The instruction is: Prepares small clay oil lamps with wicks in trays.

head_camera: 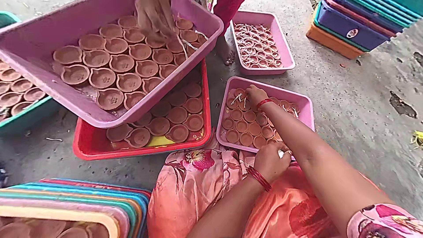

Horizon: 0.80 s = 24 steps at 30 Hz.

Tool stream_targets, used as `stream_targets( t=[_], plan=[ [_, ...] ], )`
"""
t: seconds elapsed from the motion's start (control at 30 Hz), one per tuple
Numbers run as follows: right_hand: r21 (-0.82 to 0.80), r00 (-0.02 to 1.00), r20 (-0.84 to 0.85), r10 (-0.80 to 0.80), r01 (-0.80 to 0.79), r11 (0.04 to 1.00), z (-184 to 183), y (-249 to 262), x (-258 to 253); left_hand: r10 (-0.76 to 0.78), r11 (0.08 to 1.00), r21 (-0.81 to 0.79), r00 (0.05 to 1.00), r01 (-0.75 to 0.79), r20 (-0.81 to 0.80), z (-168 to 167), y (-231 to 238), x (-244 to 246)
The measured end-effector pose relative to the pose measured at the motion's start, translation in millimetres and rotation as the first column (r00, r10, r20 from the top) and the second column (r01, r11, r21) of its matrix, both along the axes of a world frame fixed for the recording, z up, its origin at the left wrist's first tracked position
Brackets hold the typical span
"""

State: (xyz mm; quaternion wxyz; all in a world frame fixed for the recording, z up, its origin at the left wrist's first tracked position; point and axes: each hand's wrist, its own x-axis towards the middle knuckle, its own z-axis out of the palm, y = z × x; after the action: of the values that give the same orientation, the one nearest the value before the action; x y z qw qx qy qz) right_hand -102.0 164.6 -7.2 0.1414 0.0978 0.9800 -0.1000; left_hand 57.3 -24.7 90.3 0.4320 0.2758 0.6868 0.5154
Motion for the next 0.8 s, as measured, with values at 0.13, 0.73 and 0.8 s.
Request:
stream_targets(
  t=[0.13,0.73,0.8],
  plan=[
    [-0.02,0.999,-0.031,-0.04,0.039,0.999,-1.0,0.3,0.9,0.164,0.982,0.084,0.982,-0.172,0.093,-3.0,-1.1,1.5],
    [-0.731,0.838,-0.398,-0.373,-0.044,0.681,158.5,-38.6,207.4,0.37,0.559,0.373,0.625,-0.741,0.687,-3.5,-1.2,3.1],
    [-0.731,0.805,-0.451,-0.386,-0.085,0.677,154.3,-47.9,228.5,0.368,0.56,0.424,0.672,-0.712,0.642,-6.1,-1.3,4.7]
  ],
)
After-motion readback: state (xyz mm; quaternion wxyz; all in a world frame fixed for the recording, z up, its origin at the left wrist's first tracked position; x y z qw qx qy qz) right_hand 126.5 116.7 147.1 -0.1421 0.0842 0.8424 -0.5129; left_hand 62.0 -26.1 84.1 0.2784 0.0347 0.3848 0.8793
